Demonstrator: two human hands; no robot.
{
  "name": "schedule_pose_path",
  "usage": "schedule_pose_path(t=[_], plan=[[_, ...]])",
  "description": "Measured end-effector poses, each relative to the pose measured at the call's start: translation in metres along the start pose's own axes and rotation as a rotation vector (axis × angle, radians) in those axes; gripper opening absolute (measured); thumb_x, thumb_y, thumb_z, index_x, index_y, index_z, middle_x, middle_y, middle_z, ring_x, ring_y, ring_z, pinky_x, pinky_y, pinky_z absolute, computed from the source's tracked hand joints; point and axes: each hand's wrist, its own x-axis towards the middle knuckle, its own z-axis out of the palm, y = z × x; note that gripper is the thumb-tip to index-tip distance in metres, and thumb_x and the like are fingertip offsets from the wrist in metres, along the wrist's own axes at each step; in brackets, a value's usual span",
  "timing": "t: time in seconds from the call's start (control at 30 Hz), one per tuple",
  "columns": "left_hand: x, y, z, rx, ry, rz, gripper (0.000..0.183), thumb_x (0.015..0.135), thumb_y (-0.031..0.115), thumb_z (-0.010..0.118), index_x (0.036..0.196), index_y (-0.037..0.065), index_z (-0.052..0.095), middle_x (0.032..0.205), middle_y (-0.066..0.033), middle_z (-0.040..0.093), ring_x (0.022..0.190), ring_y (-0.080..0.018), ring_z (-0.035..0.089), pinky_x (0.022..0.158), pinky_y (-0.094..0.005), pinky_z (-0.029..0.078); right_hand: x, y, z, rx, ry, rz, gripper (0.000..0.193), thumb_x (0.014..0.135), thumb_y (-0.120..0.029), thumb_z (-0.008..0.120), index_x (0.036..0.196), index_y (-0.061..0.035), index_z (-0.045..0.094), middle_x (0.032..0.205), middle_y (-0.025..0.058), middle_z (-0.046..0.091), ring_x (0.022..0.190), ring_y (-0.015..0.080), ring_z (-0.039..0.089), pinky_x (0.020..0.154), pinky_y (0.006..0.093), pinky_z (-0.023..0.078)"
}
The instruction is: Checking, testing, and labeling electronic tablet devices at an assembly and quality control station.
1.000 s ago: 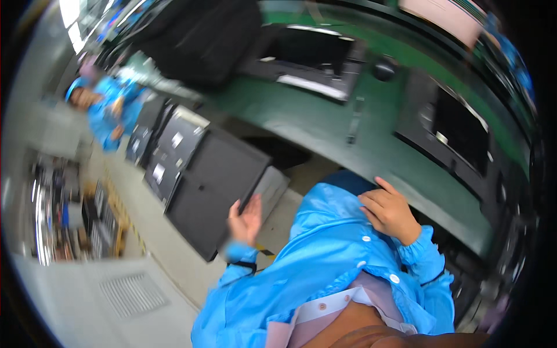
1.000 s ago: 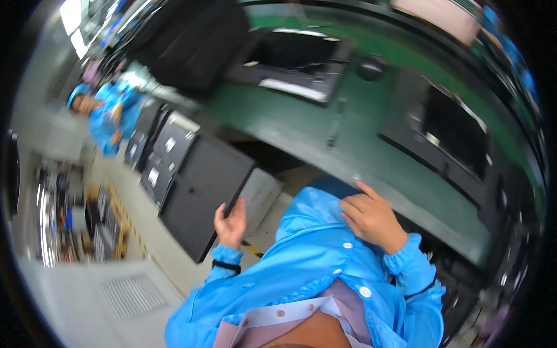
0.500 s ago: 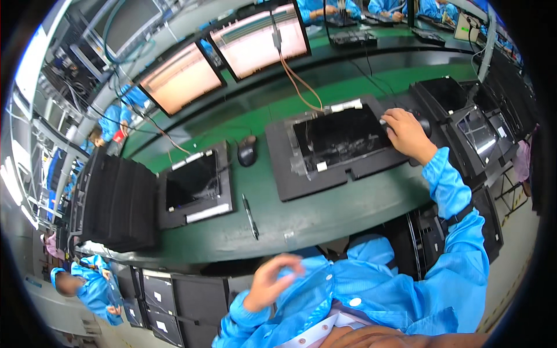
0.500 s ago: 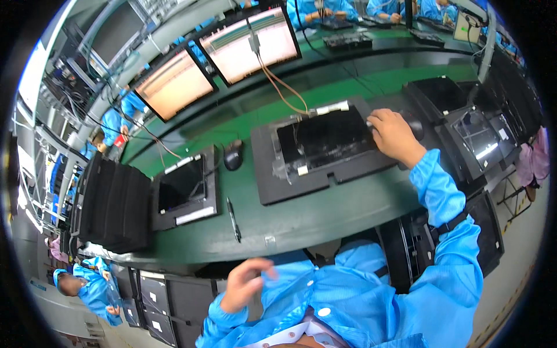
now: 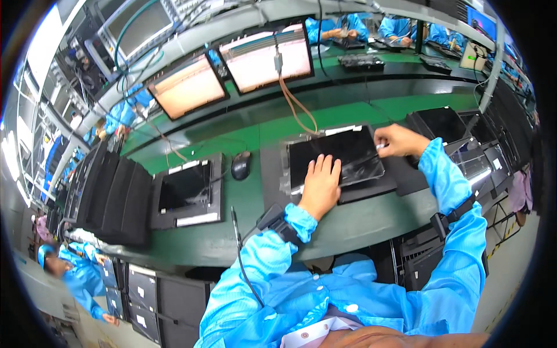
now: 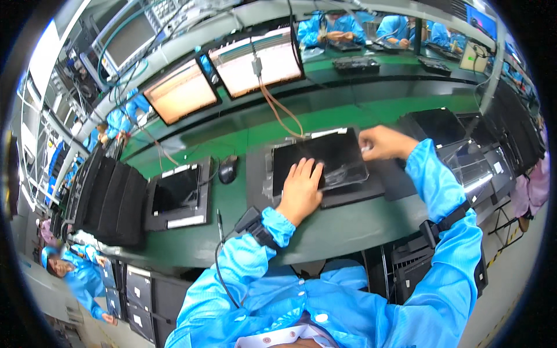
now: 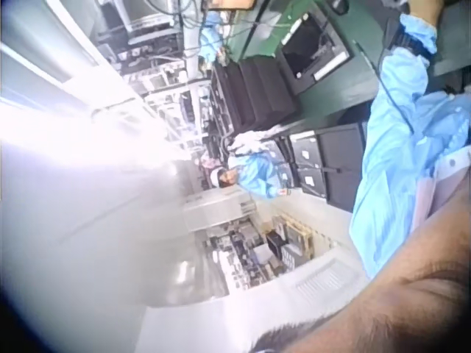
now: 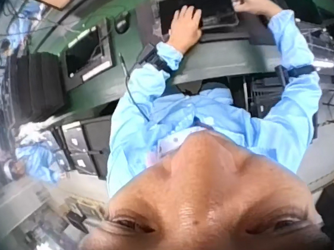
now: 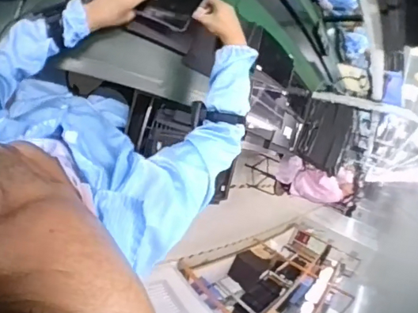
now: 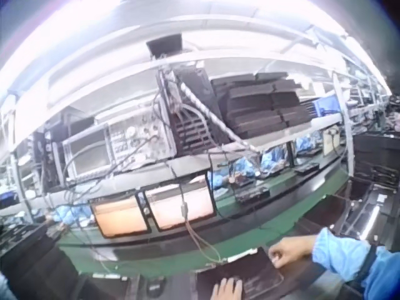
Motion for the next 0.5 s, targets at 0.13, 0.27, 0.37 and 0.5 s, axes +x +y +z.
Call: schedule_pose_path(t=[0.13,0.27,0.37,0.5], plan=[[-0.011,-0.009,-0.049,-0.13,0.288,0.156,0.048,0.071,-0.001,0.067,0.119,-0.004,0.065,0.119,-0.0199,0.068,0.11,-0.0372,0.067,0.099,-0.0442,0.055,-0.012,-0.032,-0.022,0.12,0.253,0.152,0.043,0.085,-0.031,0.074,0.115,-0.0009,0.066,0.109,0.0139,0.068,0.104,0.0273,0.065,0.09,0.0371,0.049],[-0.099,0.006,-0.141,-0.653,0.741,-0.204,0.033,0.076,-0.011,0.072,0.108,-0.002,0.07,0.108,-0.0185,0.074,0.092,-0.0302,0.074,0.086,-0.0366,0.06,-0.032,0.069,0.006,-0.323,0.767,0.023,0.044,0.104,-0.027,0.057,0.137,0.0025,0.058,0.142,0.0213,0.058,0.133,0.0356,0.053,0.113,0.0411,0.039],[-0.202,-0.011,-0.231,-0.568,1.054,-0.753,0.016,0.097,0.005,0.068,0.112,0.0,0.066,0.102,-0.0082,0.071,0.085,-0.0157,0.067,0.076,-0.0329,0.056,-0.079,0.146,0.034,-0.784,0.718,0.121,0.045,0.105,-0.031,0.056,0.135,0.0014,0.06,0.142,0.0252,0.056,0.133,0.0406,0.052,0.111,0.0443,0.041],[-0.398,-0.053,-0.281,-0.914,1.337,-1.171,0.038,0.101,0.014,0.063,0.136,0.001,0.054,0.127,-0.0121,0.065,0.113,-0.026,0.065,0.099,-0.0423,0.055,-0.089,0.177,0.079,-0.707,0.635,0.131,0.046,0.104,-0.034,0.058,0.138,-0.0042,0.06,0.143,0.0255,0.054,0.134,0.0407,0.051,0.112,0.0447,0.04]])
